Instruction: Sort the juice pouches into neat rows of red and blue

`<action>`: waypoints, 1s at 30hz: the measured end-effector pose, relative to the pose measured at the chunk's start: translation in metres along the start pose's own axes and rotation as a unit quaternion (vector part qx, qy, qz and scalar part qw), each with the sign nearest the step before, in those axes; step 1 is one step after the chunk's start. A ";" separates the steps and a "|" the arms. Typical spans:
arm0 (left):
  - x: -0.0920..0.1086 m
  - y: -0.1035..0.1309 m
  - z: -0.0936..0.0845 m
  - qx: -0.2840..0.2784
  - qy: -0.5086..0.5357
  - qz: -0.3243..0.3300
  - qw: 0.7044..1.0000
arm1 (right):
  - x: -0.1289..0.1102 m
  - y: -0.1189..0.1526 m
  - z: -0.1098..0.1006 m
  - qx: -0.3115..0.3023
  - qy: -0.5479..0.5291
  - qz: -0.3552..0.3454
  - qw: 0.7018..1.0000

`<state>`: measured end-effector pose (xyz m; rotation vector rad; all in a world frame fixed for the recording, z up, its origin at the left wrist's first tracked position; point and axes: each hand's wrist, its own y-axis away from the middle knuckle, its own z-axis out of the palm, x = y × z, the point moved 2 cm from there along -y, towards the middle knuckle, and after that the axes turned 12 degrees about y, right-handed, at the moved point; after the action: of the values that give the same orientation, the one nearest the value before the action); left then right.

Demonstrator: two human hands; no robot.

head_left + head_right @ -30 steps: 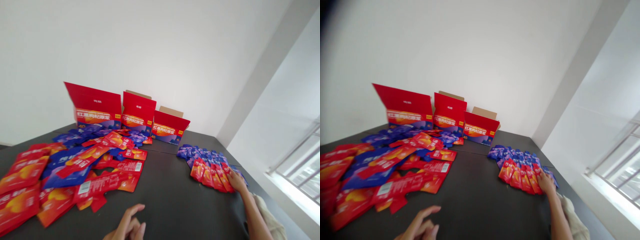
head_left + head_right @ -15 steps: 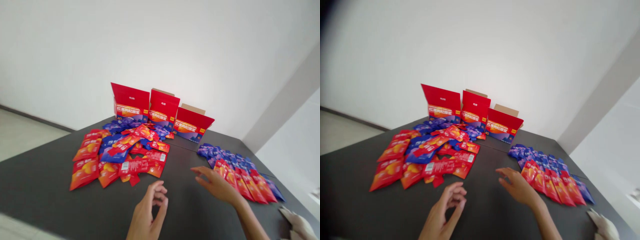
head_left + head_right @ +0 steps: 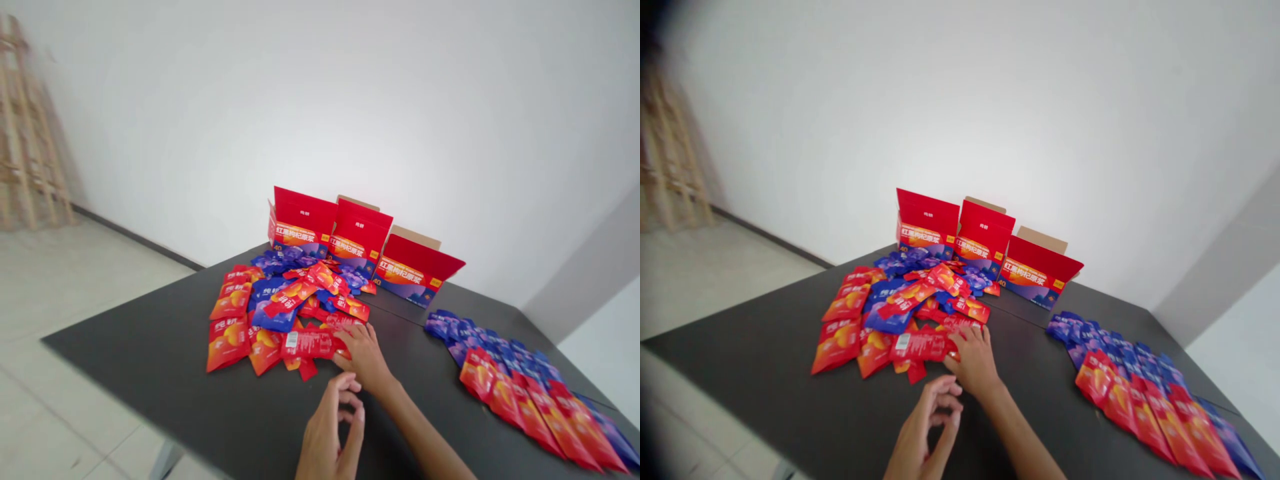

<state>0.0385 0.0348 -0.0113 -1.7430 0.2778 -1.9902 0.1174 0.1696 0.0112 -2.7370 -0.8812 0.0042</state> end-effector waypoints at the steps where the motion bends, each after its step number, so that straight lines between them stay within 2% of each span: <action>1: 0.001 -0.001 -0.001 0.001 0.000 0.003 1.000 | -0.002 0.002 -0.003 0.000 0.007 -0.003 1.000; 5: 0.008 -0.008 -0.011 -0.016 -0.035 0.003 0.999 | -0.009 0.014 -0.008 -0.002 0.035 -0.024 0.999; 8: 0.013 -0.022 -0.030 -0.026 -0.134 0.037 0.990 | -0.014 0.025 -0.013 0.022 0.054 -0.037 0.998; 9: 0.014 -0.029 -0.038 -0.033 -0.184 0.064 0.980 | -0.015 0.028 -0.016 0.030 0.054 -0.040 0.997; 13: 0.017 -0.060 -0.060 -0.147 -0.346 0.140 0.916 | -0.017 0.039 -0.040 0.055 0.029 -0.071 0.996; 16: 0.025 -0.077 -0.067 -0.211 -0.344 0.159 0.901 | -0.018 0.045 -0.064 0.087 -0.017 -0.095 0.992; 19: 0.040 -0.082 -0.065 -0.229 -0.309 0.138 0.913 | -0.019 0.049 -0.086 0.138 -0.134 -0.064 0.979; 21: 0.048 -0.079 -0.060 -0.217 -0.271 0.108 0.932 | -0.021 0.051 -0.094 0.157 -0.252 -0.008 0.955; 22: 0.050 -0.076 -0.057 -0.206 -0.245 0.089 0.943 | -0.023 0.052 -0.094 0.157 -0.322 0.023 0.933; 24: 0.050 -0.070 -0.051 -0.160 -0.180 0.057 0.969 | -0.030 0.053 -0.091 0.146 -0.457 0.064 0.875; 26: 0.047 -0.065 -0.044 -0.095 -0.105 0.027 0.990 | -0.038 0.054 -0.086 0.141 -0.547 0.082 0.821; 28: 0.042 -0.062 -0.038 -0.049 -0.039 -0.003 0.998 | -0.044 0.056 -0.081 0.144 -0.581 0.092 0.796; 30: 0.042 -0.062 -0.033 -0.040 0.012 -0.026 0.999 | -0.047 0.059 -0.079 0.138 -0.592 0.096 0.788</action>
<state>-0.0106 0.0631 0.0476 -1.7931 0.3273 -2.0646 0.1198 0.0770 0.0686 -2.2887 -0.6886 1.8640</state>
